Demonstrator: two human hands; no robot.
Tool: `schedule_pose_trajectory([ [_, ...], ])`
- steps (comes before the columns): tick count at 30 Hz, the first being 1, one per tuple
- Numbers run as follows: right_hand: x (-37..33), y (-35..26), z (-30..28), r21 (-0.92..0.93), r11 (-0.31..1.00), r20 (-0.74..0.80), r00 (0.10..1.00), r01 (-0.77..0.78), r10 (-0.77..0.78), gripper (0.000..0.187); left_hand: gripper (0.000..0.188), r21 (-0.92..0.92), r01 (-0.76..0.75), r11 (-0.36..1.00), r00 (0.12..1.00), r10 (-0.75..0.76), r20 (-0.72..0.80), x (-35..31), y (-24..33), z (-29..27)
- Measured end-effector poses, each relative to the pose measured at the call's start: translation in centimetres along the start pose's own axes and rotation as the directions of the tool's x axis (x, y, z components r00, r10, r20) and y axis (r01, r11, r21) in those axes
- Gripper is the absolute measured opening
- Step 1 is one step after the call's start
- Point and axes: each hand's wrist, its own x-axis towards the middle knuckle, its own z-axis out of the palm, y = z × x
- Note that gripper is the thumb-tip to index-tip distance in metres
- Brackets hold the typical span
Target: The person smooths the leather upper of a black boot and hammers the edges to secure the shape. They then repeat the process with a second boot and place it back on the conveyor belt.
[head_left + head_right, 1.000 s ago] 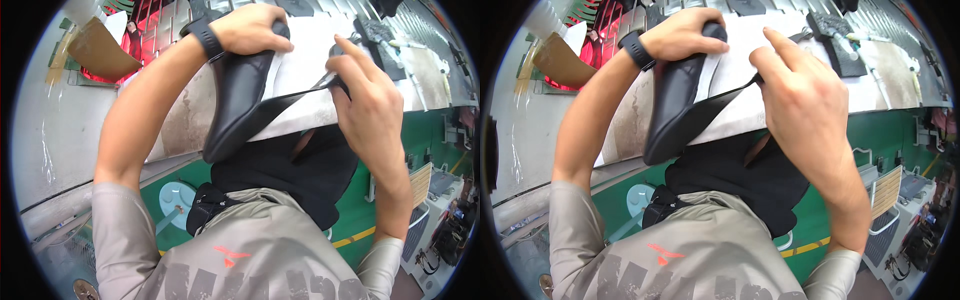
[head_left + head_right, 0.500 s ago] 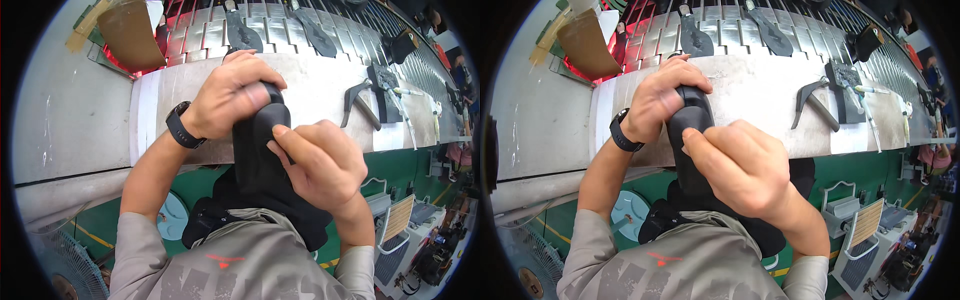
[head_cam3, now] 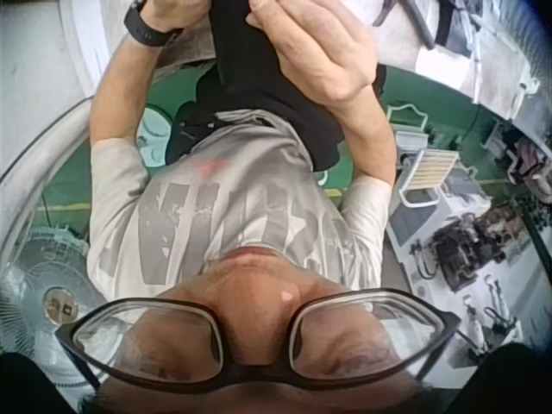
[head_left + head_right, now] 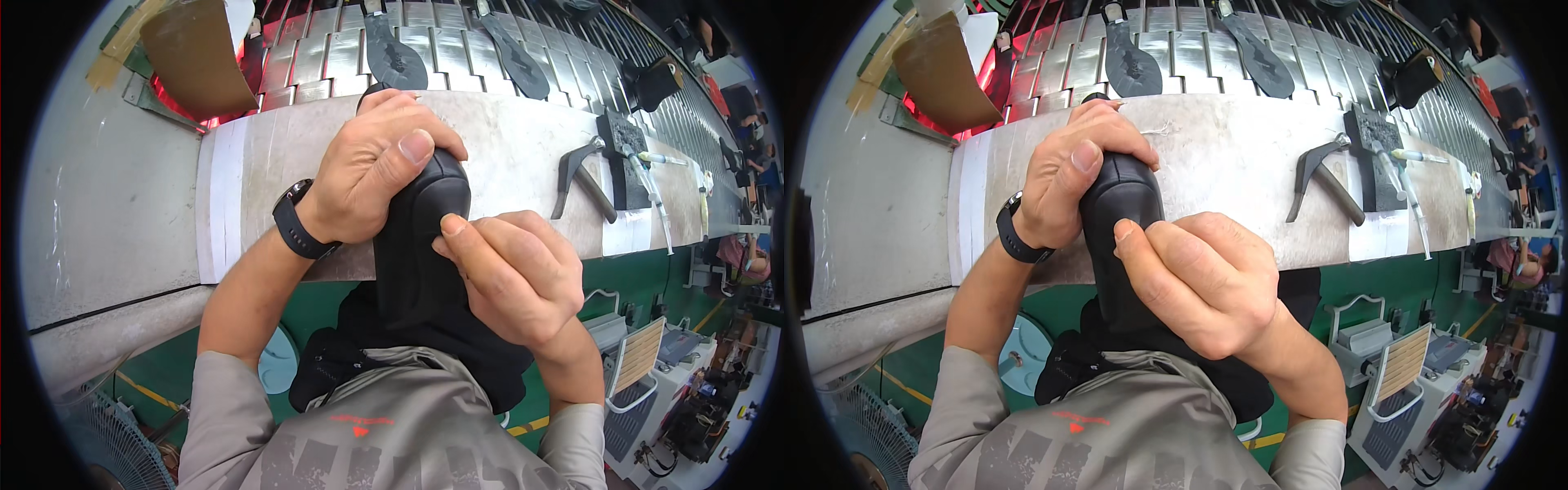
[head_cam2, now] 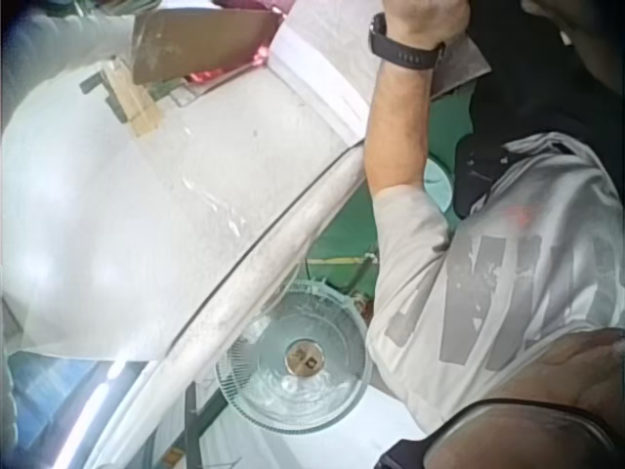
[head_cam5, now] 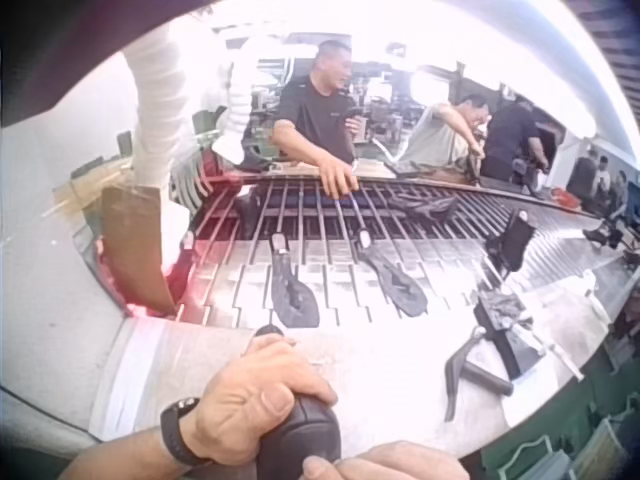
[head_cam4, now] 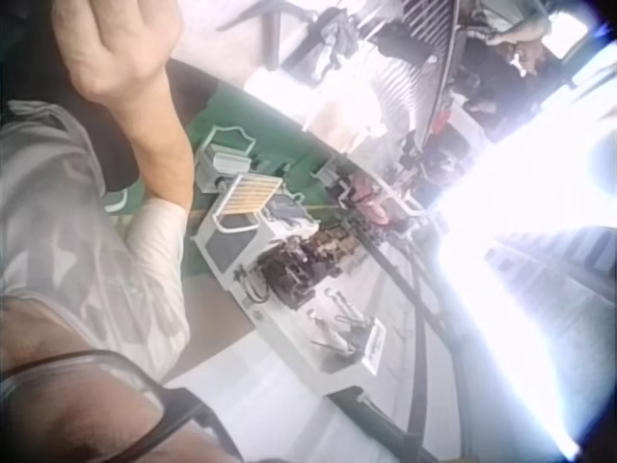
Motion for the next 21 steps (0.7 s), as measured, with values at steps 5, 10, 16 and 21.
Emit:
schedule_pose_trajectory([
  [5, -0.4, 1.3, 0.3, -0.023, 0.999, 0.006, 1.000, 0.031, -0.031, 0.034, 0.042, 0.097, -0.058, 0.994, 0.998, 0.059, -0.011, 0.3, -0.1, 0.4],
  [10, 1.0, 7.0, 0.7, -0.084, 0.996, -0.039, 0.999, -0.007, 0.004, 0.029, 0.035, -0.011, 0.157, 0.988, 0.987, -0.157, 0.020, 5.0, -1.8, -0.1],
  [16, -1.4, 7.5, -0.5, 0.328, 0.518, 0.210, 0.595, -0.790, 0.776, 0.038, 0.033, 0.039, 0.238, 0.970, 0.971, -0.238, -0.013, 7.0, -1.6, 1.8],
  [21, 1.1, 6.0, -1.1, 0.348, 0.244, 0.460, 0.392, -0.905, 0.797, 0.040, 0.018, 0.199, -0.010, 0.980, 1.000, 0.010, 0.000, 6.3, -2.5, 2.1],
])
